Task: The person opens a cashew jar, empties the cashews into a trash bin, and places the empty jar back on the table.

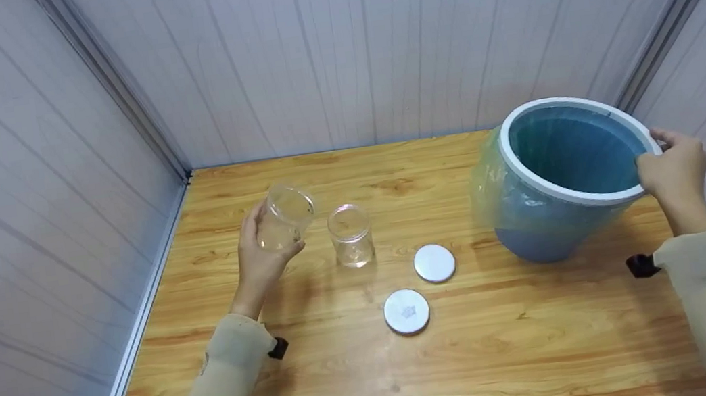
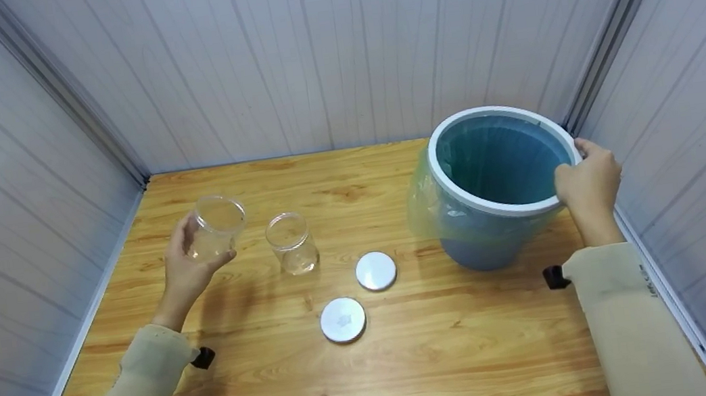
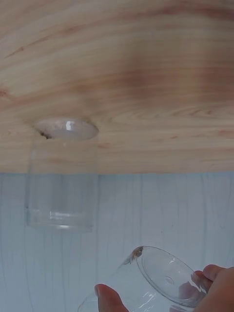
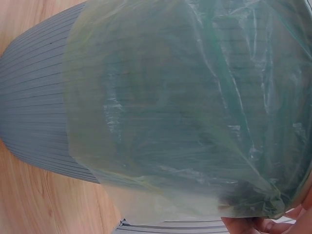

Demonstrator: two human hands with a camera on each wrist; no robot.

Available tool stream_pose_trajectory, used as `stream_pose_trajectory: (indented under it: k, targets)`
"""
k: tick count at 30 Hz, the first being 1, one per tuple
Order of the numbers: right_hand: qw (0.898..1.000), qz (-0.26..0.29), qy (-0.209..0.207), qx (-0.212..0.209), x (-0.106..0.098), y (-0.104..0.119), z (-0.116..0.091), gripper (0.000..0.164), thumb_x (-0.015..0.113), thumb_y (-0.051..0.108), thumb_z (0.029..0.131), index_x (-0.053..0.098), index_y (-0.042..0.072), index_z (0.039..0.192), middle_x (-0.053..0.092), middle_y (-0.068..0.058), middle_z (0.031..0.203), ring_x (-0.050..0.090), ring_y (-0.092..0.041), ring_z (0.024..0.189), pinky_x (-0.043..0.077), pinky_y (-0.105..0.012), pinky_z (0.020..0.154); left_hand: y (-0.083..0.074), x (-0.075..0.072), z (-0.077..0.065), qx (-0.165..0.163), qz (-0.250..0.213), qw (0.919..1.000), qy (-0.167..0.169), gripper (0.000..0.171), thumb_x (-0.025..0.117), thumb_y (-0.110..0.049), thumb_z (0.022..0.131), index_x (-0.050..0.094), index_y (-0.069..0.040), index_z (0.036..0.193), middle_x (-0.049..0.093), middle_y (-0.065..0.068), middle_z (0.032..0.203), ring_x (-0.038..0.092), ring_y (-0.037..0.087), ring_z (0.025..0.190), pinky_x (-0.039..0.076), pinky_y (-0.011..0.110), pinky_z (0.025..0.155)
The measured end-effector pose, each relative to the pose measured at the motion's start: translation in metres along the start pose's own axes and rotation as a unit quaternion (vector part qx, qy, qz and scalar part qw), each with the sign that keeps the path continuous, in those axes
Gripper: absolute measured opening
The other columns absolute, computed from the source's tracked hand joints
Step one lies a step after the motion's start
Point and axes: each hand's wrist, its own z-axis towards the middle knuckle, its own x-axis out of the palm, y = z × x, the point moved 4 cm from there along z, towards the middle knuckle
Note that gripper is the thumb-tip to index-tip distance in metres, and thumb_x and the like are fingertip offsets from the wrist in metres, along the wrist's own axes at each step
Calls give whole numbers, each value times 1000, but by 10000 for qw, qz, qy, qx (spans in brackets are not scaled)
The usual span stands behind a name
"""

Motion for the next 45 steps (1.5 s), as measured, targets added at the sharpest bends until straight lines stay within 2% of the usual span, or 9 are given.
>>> stream_pose_trajectory:
  k: [6,10,18,26,27,33,35,41,45]
  targets:
    - [9999,118,5,51,-2,-1,-2,72,43,2,101,28,6,171,45,-34,165,55,-46,140,49,-56,111,12,-3,-3,-173,-15,9998,18,100,95,-5,79,42,-9,163,46,16,166,35,37,160,24,62,134]
    - [9998,168,33,33,-3,1,-3,72,43,2,102,27,6,171,44,-34,165,55,-46,142,49,-57,111,21,-5,-5,-264,-79,9996,33,100,94,-6,81,40,-7,164,45,19,166,35,38,160,25,63,133]
    - [9997,231,39,87,-4,3,-3,72,41,0,103,25,8,172,40,-31,169,52,-47,147,47,-58,114,37,-7,-4,-505,124,9985,176,96,91,-8,83,36,-5,162,41,21,167,34,39,160,28,62,133]
    - [10000,-14,-8,90,-5,2,0,72,44,4,100,30,6,171,47,-30,164,57,-40,138,51,-51,110,48,-6,-3,-943,83,9946,432,95,89,-13,85,31,-8,160,32,21,172,30,40,162,31,60,132]
    - [10000,-55,-23,78,-5,2,1,72,45,5,100,31,6,171,49,-30,163,57,-40,137,55,-46,106,50,-6,-3,-991,66,9940,461,94,89,-14,85,31,-8,159,31,21,172,30,40,161,32,59,131]
    - [9999,40,75,113,-5,3,1,73,44,4,101,27,7,172,45,-31,166,55,-42,140,54,-50,110,62,-4,-2,-1402,74,9882,615,101,91,-24,83,26,-10,160,26,24,172,35,38,157,34,54,131]
    - [9998,111,120,126,-4,3,0,73,43,3,102,26,7,172,42,-31,167,54,-44,142,48,-56,113,64,-4,-4,-1513,101,9864,639,104,91,-25,83,25,-9,162,26,24,172,38,37,155,34,53,130]
    - [9996,207,162,108,-1,3,-2,71,42,2,104,23,7,173,38,-31,170,52,-46,146,47,-58,114,72,-3,-9,-1575,231,9847,709,93,91,-21,83,29,-7,151,38,21,159,47,36,142,42,53,122]
    - [9997,199,154,43,0,2,-3,69,42,3,106,24,8,172,38,-32,169,52,-47,146,47,-59,114,77,-3,-10,-1559,402,9839,772,95,92,-22,84,28,-4,152,38,24,158,47,39,144,42,56,123]
